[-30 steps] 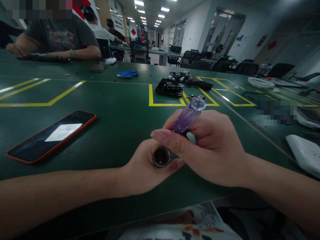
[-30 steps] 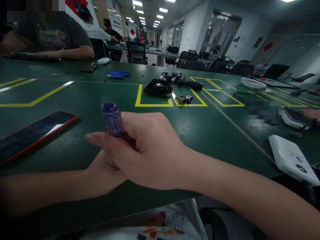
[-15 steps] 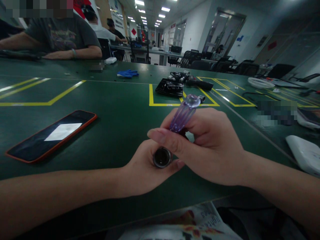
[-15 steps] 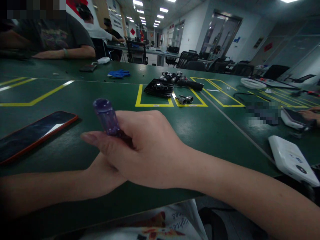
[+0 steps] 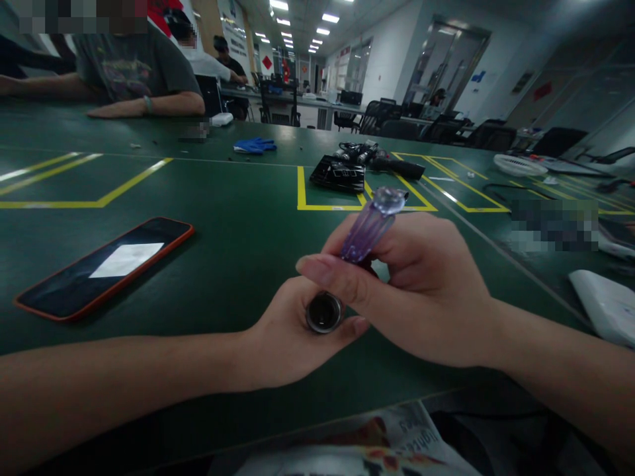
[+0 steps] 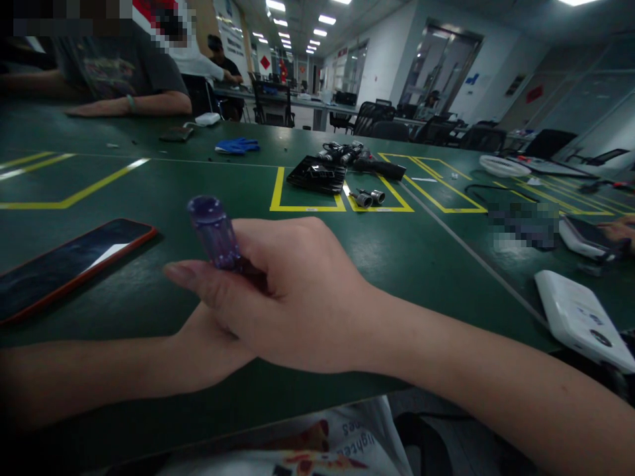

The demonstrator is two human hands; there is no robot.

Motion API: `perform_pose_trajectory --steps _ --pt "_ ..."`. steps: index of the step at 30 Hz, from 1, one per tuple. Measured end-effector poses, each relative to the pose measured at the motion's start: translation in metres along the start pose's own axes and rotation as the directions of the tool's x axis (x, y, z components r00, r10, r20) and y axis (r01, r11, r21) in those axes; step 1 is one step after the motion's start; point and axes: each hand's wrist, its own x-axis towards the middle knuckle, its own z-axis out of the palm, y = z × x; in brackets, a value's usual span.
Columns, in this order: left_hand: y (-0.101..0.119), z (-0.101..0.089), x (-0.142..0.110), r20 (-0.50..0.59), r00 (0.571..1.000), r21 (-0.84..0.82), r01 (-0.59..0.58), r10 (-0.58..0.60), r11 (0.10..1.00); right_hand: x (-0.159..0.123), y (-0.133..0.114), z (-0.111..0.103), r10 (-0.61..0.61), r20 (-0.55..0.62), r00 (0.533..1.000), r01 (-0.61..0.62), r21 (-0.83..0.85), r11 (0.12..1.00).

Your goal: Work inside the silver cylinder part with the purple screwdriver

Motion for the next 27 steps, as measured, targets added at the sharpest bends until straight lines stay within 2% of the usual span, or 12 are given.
perform_pose_trajectory --steps 5,12,19,23,27 --pt "-0.002 0.0 0.0 0.013 1.0 -0.028 0.011 -0.011 1.0 -0.001 -0.001 0.001 0.008 -0.018 1.0 -0.008 0.008 1.0" --pt "0.004 0.0 0.002 0.022 1.0 -0.198 -0.004 0.008 0.98 0.0 0.0 0.001 -0.01 0.015 1.0 0.01 0.011 1.0" --pt "0.002 0.0 0.001 0.027 0.999 -0.065 0.021 -0.019 0.998 0.0 0.001 0.001 0.01 -0.005 1.0 -0.009 0.048 0.999" --pt "-0.001 0.0 -0.002 0.004 1.0 -0.043 -0.007 0.007 0.999 -0.003 0.0 0.001 0.017 -0.011 1.0 -0.016 0.073 0.997" --pt "-0.007 -0.001 -0.006 -0.012 1.0 -0.051 -0.014 0.013 0.999 -0.009 -0.004 -0.003 0.059 -0.129 0.99 -0.039 0.152 0.988"
